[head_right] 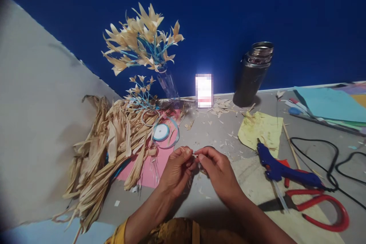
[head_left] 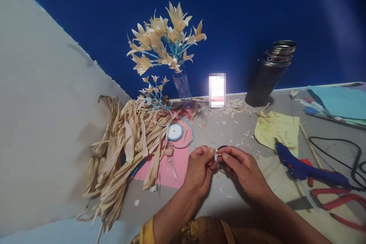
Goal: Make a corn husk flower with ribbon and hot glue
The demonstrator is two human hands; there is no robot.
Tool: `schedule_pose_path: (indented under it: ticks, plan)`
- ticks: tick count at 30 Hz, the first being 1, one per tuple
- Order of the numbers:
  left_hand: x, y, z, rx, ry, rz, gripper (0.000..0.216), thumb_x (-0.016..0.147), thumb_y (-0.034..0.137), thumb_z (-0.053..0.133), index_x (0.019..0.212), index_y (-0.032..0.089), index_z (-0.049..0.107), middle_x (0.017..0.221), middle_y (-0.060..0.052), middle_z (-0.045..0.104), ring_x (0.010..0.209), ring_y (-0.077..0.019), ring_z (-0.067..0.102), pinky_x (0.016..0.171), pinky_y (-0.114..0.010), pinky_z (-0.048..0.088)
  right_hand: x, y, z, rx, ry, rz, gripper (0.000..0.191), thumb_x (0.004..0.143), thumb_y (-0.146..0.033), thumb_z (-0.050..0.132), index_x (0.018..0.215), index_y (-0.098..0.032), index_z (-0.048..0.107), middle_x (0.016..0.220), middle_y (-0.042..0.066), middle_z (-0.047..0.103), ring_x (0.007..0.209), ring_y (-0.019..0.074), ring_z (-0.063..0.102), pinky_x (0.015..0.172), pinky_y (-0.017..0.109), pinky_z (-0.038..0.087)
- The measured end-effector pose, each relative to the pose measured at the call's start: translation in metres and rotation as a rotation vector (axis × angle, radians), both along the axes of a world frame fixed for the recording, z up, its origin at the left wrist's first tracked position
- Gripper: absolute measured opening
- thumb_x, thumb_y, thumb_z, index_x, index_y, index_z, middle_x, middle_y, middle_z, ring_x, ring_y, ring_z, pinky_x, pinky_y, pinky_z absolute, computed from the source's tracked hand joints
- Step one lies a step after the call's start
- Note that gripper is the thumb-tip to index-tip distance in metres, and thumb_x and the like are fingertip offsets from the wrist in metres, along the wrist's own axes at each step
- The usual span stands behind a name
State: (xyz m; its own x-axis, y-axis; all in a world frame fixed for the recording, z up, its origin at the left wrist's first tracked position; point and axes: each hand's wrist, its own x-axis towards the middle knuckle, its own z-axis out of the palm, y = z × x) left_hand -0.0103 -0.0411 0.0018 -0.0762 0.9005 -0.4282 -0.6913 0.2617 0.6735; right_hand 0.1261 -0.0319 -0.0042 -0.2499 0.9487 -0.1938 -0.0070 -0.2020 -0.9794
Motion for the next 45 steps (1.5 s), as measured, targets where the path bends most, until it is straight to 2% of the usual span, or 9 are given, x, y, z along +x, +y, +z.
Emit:
schedule_pose_path:
  ticks: [3,8,21,30,33,36,39,41,45]
  plan:
    - [0.000,-0.001,-0.001,-0.015,0.006,-0.018,0.051,0.048,0.036,0.101,0.057,0.016,0.056,0.052,0.006,0.048,0.053,-0.0069,0.040,0.055,-0.021,0.033,-0.001,-0.001,0.003,0.102,-0.092,-0.019,0.025,0.081,-0.041,0.068,0.094,-0.020,0.071,0.078,0.002,0.069,0.067,0.0164,0.059,0.061,0.027,0.047]
    - [0.001,-0.005,-0.006,-0.018,0.031,-0.054,0.050,0.050,0.039,0.100,0.058,0.016,0.057,0.057,0.004,0.053,0.056,-0.0088,0.047,0.057,-0.022,0.035,-0.003,-0.002,0.000,0.199,-0.262,0.008,0.018,0.081,-0.039,0.065,0.082,-0.021,0.069,0.066,-0.001,0.062,0.058,0.0153,0.053,0.055,0.027,0.043]
    - [-0.002,-0.008,-0.012,0.016,0.103,-0.055,0.051,0.050,0.038,0.100,0.056,0.016,0.054,0.058,0.005,0.052,0.057,-0.0081,0.044,0.060,-0.023,0.033,0.000,0.002,0.002,0.172,-0.226,0.169,0.027,0.089,-0.042,0.054,0.076,-0.021,0.065,0.073,0.001,0.063,0.068,0.0175,0.057,0.063,0.028,0.042]
    - [-0.024,-0.009,-0.004,0.106,0.527,-0.358,0.021,0.065,0.029,0.085,0.067,0.016,0.069,0.065,0.000,0.063,0.064,-0.0142,0.052,0.066,-0.027,0.038,0.006,0.008,-0.001,0.173,-0.357,0.260,0.028,0.088,-0.040,0.041,0.068,-0.023,0.050,0.070,0.001,0.058,0.070,0.0194,0.055,0.066,0.031,0.038]
    - [-0.028,-0.009,0.003,0.223,0.774,-0.408,0.009,0.075,0.024,0.074,0.070,0.018,0.071,0.073,-0.002,0.066,0.073,-0.0174,0.057,0.071,-0.029,0.041,0.008,0.008,-0.002,0.175,-0.383,0.266,0.029,0.090,-0.038,0.041,0.068,-0.022,0.051,0.070,0.001,0.058,0.070,0.0190,0.054,0.066,0.031,0.037]
    - [-0.029,-0.008,0.005,0.293,0.932,-0.387,0.013,0.083,0.024,0.066,0.072,0.019,0.069,0.076,-0.003,0.066,0.076,-0.0181,0.057,0.072,-0.029,0.040,0.009,0.008,-0.004,0.166,-0.343,0.227,0.029,0.092,-0.039,0.046,0.070,-0.022,0.054,0.067,0.000,0.057,0.067,0.0176,0.052,0.064,0.030,0.038]
    - [-0.026,-0.004,0.002,0.177,0.805,-0.307,0.020,0.087,0.034,0.064,0.073,0.019,0.066,0.064,0.000,0.060,0.063,-0.0159,0.052,0.065,-0.028,0.038,0.008,0.008,-0.004,0.085,-0.224,0.154,0.023,0.086,-0.043,0.062,0.087,-0.020,0.067,0.074,0.000,0.064,0.064,0.0157,0.053,0.060,0.028,0.042]
    - [-0.023,-0.001,-0.001,0.101,0.594,-0.293,0.027,0.086,0.043,0.066,0.073,0.018,0.064,0.055,0.002,0.054,0.055,-0.0137,0.047,0.061,-0.028,0.036,0.007,0.010,-0.004,0.034,-0.148,0.117,0.032,0.078,-0.041,0.071,0.100,-0.019,0.072,0.083,0.003,0.071,0.065,0.0156,0.057,0.060,0.028,0.046]
    - [-0.016,0.002,-0.008,0.090,0.382,-0.269,0.040,0.079,0.053,0.075,0.068,0.017,0.062,0.051,0.003,0.052,0.050,-0.0108,0.043,0.058,-0.026,0.033,0.004,0.011,-0.006,0.016,-0.056,0.036,0.033,0.076,-0.042,0.076,0.099,-0.019,0.081,0.085,0.005,0.076,0.068,0.0172,0.061,0.064,0.031,0.051]
